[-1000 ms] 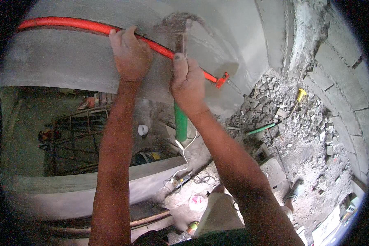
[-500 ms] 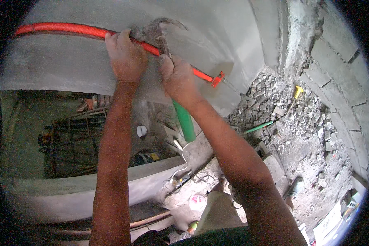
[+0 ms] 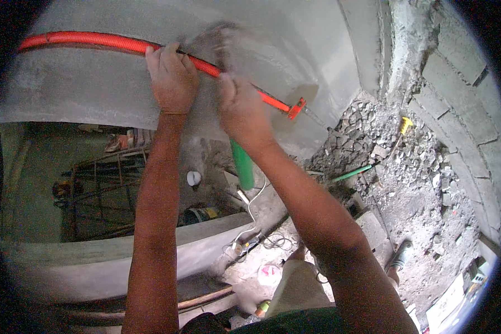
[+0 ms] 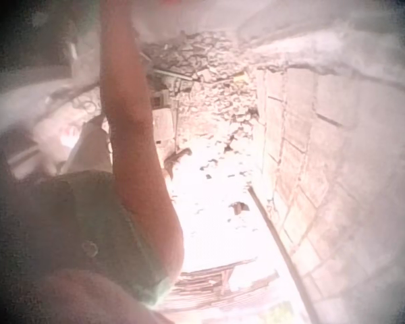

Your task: The recorder is installing a red electrical conduit into a groove in a concrete wall, using a hammer to secure it.

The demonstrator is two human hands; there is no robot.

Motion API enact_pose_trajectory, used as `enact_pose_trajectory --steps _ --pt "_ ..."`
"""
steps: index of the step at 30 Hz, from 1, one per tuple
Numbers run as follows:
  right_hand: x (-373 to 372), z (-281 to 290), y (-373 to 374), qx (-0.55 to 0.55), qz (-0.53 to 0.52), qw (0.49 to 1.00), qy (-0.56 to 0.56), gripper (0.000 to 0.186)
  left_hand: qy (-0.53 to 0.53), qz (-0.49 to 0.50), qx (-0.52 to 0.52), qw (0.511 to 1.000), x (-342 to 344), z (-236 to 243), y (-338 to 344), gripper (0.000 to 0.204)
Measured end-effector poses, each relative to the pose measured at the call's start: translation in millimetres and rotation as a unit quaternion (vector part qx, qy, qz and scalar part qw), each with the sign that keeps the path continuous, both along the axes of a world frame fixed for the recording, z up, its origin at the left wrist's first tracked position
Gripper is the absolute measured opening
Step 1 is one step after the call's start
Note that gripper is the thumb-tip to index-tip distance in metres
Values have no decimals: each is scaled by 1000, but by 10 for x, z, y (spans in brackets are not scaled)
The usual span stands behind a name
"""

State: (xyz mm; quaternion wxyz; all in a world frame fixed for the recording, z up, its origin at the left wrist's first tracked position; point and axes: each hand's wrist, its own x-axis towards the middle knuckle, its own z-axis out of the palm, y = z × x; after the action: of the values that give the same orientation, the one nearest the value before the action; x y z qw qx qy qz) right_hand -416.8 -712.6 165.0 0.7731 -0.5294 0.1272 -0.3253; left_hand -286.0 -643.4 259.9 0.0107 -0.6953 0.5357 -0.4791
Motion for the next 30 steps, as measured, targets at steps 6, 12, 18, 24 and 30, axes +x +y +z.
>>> enact_pose_trajectory --steps 6,12,18,24,30 --pt "-43 -59 50 22 15 1000 8 41 30 34 7 999 -47 29 -18 34" --pt "-17 -43 95 17 -32 999 17 43 23 9 -5 1000 -37 11 -22 31" --pt "-72 37 13 32 5 997 76 38 21 7 -8 1000 8 23 -10 37" --pt "-61 72 -108 -97 -47 992 67 42 25 3 -22 999 10 -1 -11 40" --pt "-31 123 -112 -78 -25 995 51 43 43 27 -1 999 -13 39 -7 43"
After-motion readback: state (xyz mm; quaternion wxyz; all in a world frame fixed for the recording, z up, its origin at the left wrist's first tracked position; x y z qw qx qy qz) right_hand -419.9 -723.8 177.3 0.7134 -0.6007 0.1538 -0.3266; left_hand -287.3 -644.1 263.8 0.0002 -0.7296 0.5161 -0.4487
